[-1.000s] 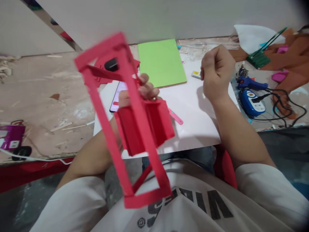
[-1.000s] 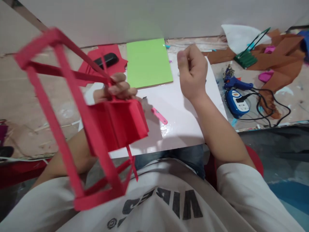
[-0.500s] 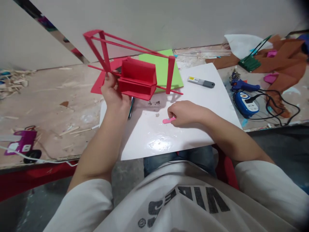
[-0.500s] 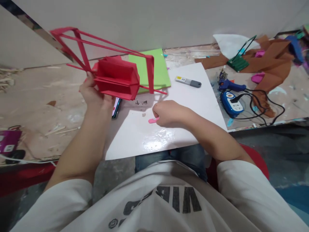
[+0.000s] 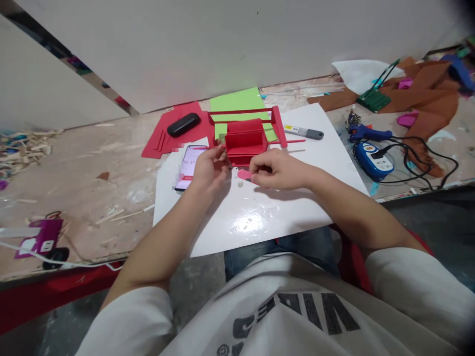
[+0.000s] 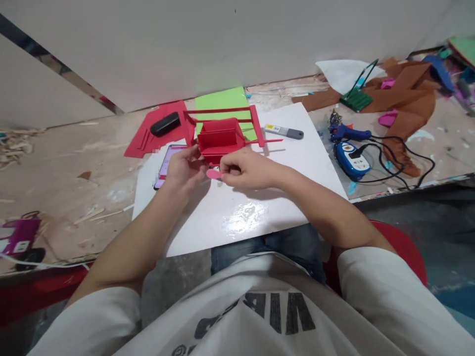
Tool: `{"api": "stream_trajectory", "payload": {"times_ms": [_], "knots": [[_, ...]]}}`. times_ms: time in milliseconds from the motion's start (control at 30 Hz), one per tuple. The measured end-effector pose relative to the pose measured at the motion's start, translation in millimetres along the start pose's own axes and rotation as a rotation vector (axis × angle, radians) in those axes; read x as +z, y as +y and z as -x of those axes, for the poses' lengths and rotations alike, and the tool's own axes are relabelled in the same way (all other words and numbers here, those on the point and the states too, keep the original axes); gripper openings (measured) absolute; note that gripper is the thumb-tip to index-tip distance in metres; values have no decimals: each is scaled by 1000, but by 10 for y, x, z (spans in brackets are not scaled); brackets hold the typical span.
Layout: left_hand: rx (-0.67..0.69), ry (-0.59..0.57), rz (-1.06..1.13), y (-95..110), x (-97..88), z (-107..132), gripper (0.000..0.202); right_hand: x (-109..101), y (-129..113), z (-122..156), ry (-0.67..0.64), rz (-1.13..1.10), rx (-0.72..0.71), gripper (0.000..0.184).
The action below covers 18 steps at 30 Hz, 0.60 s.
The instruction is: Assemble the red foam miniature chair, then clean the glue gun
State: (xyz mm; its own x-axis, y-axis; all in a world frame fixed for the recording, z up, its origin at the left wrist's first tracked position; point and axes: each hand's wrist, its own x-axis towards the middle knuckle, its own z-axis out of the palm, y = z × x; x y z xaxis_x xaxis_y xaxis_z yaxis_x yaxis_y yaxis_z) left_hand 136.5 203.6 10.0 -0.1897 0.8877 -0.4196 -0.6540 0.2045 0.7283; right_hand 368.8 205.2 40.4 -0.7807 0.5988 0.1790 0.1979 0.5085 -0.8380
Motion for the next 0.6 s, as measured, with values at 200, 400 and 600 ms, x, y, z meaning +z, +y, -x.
{"api": "stream_trajectory", "payload": {"times_ms": [200, 400, 600], "knots": [[16, 17, 37, -50, 94, 328, 27, 71, 173, -78, 324, -223, -58, 18], [-98, -4, -92, -184, 134, 568, 19, 84, 189, -78, 381, -160, -50, 19], [74, -118, -200, -333, 20, 585, 25, 108, 91, -31, 337, -100, -81, 22]]}}
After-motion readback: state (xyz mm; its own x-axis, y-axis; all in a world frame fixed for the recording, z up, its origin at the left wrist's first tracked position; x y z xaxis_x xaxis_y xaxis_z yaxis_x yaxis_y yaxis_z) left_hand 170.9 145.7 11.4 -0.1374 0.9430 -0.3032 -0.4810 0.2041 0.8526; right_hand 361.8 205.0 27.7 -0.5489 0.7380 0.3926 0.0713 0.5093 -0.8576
